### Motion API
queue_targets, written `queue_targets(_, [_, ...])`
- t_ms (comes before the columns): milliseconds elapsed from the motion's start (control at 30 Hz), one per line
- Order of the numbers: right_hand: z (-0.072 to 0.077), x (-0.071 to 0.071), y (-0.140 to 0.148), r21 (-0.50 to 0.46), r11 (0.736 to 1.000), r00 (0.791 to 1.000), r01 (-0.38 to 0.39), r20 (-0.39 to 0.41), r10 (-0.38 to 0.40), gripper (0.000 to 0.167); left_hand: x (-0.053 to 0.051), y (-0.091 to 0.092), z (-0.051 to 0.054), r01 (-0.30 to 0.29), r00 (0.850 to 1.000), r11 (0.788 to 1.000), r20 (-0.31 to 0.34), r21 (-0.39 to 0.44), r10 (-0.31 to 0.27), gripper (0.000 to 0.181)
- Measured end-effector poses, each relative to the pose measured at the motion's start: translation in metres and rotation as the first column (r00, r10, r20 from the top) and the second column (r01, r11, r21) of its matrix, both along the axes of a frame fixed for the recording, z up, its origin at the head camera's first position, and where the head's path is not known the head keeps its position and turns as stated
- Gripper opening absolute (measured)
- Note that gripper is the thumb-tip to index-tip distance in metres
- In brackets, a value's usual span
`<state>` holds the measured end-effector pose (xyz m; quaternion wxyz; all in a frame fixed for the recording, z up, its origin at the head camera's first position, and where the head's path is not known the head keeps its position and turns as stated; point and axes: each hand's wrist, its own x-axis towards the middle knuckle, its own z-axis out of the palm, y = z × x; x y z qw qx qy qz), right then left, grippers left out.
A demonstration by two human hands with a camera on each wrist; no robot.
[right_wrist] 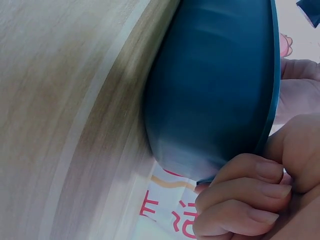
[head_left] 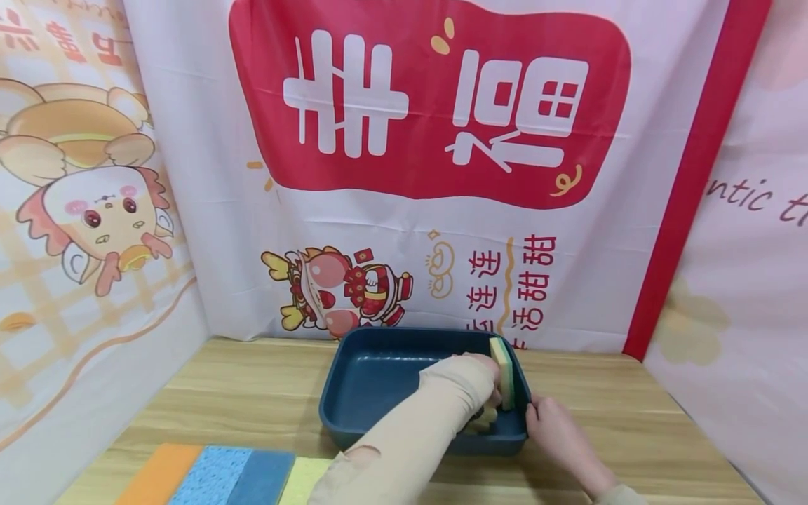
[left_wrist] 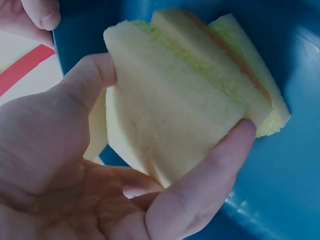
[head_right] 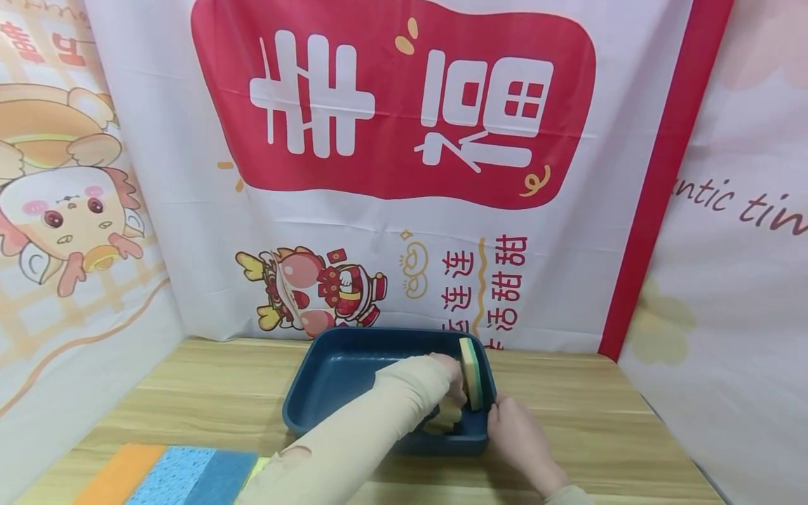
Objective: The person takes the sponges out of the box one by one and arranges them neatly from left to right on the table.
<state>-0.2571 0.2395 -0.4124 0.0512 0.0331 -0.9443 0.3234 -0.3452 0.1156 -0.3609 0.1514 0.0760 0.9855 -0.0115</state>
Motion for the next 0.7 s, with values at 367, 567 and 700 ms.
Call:
queue_targets(367, [0.0,0.0,-0.001,0.03,1.0,1.0,0.0,-0.021,0.001,0.024,-0.073,0.015,-0.065,0.043,0.999,0.999,0.02,0.01,-0.043,0.032])
queue_targets(567, [0.0,0.001,0.0,0.036,0.999,1.0,0.005,-0.027,-0.004,0.024,-0.031,-0.003,-0.031,0.107,0.994,0.994,-0.026,0.017,-0.106,0.03])
queue_targets(700, [0.0,0.0,-0.001,0.041,0.999,1.0,0.009,-0.009,-0.009,0.023,0.014,-0.022,0.003,0.027,1.0,0.99,-0.016,0.136,-0.025,0.026])
